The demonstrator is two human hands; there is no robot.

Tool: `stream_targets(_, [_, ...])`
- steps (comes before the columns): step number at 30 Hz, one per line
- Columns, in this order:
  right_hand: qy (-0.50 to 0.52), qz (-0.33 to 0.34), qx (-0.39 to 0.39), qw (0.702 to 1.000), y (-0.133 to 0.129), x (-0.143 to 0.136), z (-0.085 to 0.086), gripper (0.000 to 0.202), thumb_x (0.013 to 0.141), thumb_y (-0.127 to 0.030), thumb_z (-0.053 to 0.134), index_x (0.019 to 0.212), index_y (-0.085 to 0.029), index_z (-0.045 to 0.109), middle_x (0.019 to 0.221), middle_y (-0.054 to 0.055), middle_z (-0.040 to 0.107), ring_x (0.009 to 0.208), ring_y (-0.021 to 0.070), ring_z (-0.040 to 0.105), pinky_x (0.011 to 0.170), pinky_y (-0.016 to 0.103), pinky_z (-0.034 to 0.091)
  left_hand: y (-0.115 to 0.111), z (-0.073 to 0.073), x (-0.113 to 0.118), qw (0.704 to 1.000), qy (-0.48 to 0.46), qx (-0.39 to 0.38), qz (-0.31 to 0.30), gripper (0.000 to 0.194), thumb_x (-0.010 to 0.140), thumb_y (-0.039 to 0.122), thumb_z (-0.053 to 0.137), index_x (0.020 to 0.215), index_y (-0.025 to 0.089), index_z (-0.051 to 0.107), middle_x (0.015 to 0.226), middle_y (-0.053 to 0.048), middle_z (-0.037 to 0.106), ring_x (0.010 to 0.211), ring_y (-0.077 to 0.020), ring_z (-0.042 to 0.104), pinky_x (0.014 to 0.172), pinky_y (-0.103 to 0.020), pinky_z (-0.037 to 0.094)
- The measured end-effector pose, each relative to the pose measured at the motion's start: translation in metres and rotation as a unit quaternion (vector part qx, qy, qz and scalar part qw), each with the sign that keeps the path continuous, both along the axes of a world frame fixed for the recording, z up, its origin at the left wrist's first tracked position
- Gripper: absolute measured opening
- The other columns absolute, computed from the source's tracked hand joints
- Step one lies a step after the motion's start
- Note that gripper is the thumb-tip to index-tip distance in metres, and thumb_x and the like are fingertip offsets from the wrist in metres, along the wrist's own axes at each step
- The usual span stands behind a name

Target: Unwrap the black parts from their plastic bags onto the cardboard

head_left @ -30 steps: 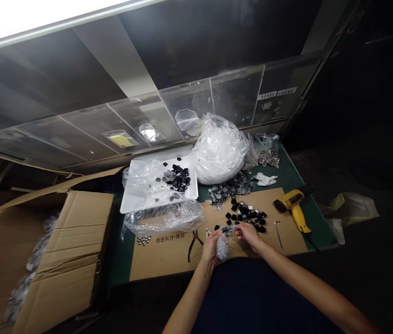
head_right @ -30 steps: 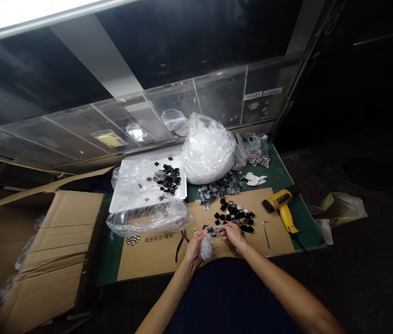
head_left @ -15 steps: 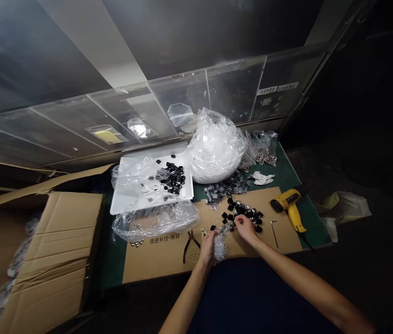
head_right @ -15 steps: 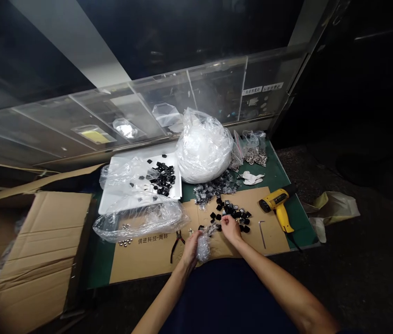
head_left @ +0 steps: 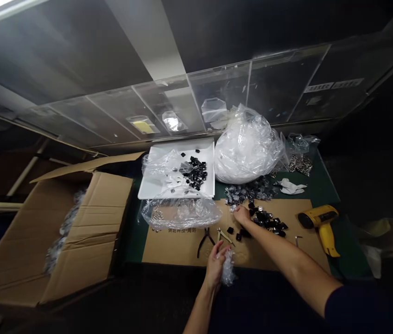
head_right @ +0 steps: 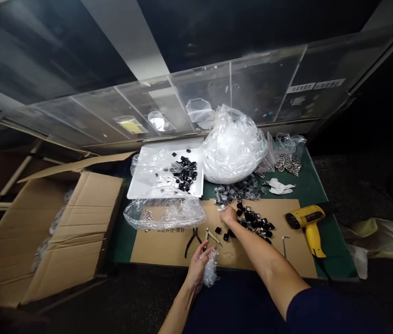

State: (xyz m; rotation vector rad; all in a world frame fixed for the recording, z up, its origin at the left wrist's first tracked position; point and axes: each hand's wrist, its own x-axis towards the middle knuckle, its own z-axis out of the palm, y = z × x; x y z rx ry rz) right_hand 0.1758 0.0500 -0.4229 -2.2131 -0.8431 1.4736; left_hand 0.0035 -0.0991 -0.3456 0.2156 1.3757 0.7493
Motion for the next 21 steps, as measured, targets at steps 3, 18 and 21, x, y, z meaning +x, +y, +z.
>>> stream_targets(3, [0.094, -0.012, 0.018, 0.995, -0.021, 0.006, 0.013, 0.012, 0.069, -0.031, 0.056, 0.063, -0.021, 0.054, 0.069, 0.003, 0.063, 0.07, 0.0178, 0.061, 0.058, 0.023, 0.046, 0.009, 0.001, 0.003, 0.999, 0.011, -0.011, -0.028, 0.07, 0.059, 0.035, 0.082, 0.122, 0.016, 0.058, 0.087, -0.007, 0.071, 0.058, -0.0116, 0.059, 0.053, -0.023, 0.041])
stream_targets(18, [0.421, -0.203, 0.018, 0.884, -0.119, 0.052, 0.073, 0.016, 0.07, -0.029, 0.048, 0.076, -0.017, 0.057, 0.072, 0.003, 0.061, 0.059, 0.0131, 0.056, 0.046, 0.02, 0.044, 0.059, 0.017, 0.047, 0.974, 0.004, 0.112, -0.199, 0.048, 0.069, 0.052, 0.077, 0.101, 0.016, 0.074, 0.084, -0.005, 0.071, 0.068, -0.0142, 0.057, 0.065, -0.023, 0.04])
stream_targets(21, [0.391, -0.188, 0.017, 0.901, -0.123, 0.053, 0.07, 0.017, 0.072, -0.033, 0.047, 0.076, -0.018, 0.055, 0.075, 0.004, 0.064, 0.061, 0.0137, 0.058, 0.047, 0.02, 0.045, 0.055, 0.012, 0.049, 0.973, 0.052, 0.097, -0.201, 0.041, 0.064, 0.047, 0.081, 0.09, 0.016, 0.074, 0.079, -0.004, 0.072, 0.067, -0.0157, 0.058, 0.065, -0.024, 0.04])
